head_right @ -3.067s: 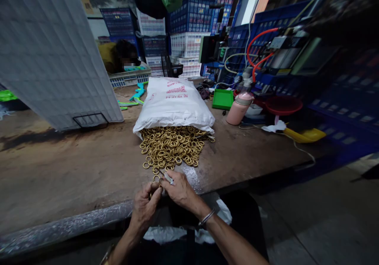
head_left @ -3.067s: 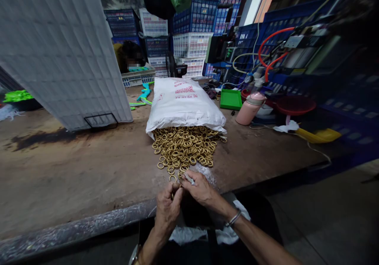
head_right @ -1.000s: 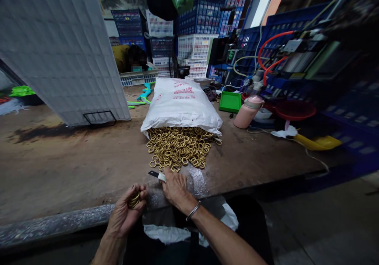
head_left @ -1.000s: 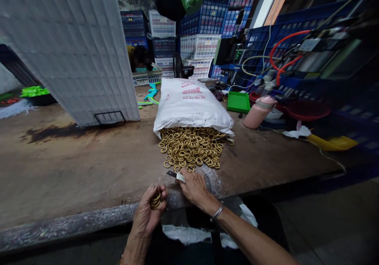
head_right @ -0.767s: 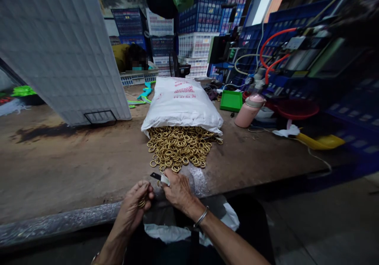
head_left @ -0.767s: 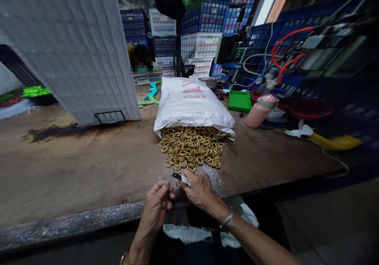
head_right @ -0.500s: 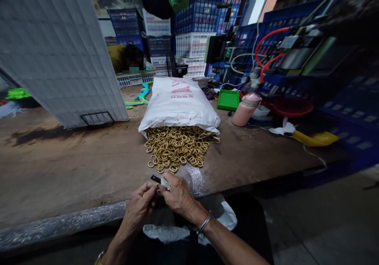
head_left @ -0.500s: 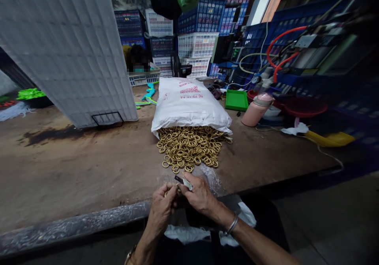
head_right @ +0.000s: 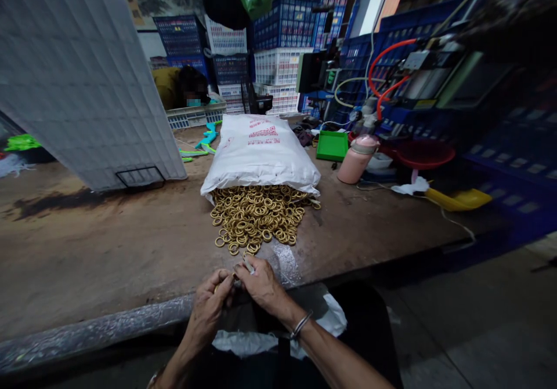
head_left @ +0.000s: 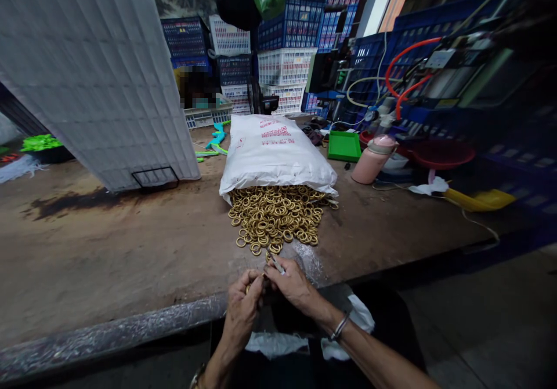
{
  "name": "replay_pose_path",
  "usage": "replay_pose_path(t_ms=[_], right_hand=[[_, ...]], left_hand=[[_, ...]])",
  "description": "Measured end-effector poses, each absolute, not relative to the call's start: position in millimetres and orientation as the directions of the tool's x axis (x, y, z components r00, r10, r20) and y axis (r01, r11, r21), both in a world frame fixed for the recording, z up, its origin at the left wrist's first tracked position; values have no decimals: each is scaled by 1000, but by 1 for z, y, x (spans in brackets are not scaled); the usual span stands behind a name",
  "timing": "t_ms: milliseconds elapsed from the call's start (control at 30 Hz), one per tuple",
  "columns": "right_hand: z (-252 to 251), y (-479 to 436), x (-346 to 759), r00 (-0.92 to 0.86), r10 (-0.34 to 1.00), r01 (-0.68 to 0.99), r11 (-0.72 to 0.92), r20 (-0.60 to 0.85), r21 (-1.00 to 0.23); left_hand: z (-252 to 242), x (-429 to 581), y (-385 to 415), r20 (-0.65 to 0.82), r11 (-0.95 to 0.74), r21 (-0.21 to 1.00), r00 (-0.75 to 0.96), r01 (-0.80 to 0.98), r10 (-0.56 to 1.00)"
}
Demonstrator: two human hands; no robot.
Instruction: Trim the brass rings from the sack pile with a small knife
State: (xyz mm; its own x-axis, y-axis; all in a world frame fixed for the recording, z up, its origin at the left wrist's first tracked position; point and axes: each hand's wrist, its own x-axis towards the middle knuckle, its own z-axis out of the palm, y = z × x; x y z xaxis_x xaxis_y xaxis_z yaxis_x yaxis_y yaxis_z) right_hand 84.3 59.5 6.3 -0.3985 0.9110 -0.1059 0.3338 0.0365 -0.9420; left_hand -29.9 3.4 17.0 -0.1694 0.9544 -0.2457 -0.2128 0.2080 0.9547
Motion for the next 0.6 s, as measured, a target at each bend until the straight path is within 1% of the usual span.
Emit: replay_pose_path(t_ms=[100, 167, 267, 400, 600], right_hand=[[8, 60, 83, -374, 925, 373, 82, -69, -924], [11, 60, 82, -368, 928, 397, 94, -65, -913], [15, 60, 82, -374, 925, 399, 98, -64, -912], [19, 60, 82, -386, 919, 366, 74, -79, -928], [21, 60, 79, -414, 903, 281, 7, -114, -960]], left_hand=[[16, -30, 3, -351, 316, 921, -131, -230, 927], [14, -31, 3, -374, 342, 911, -114, -232, 920], [10, -32, 3, -372, 340, 907, -97, -247, 923], [6, -33, 0, -367, 327, 892, -78, -312, 927], [3, -34, -3, -354, 299, 866, -68, -401, 933]])
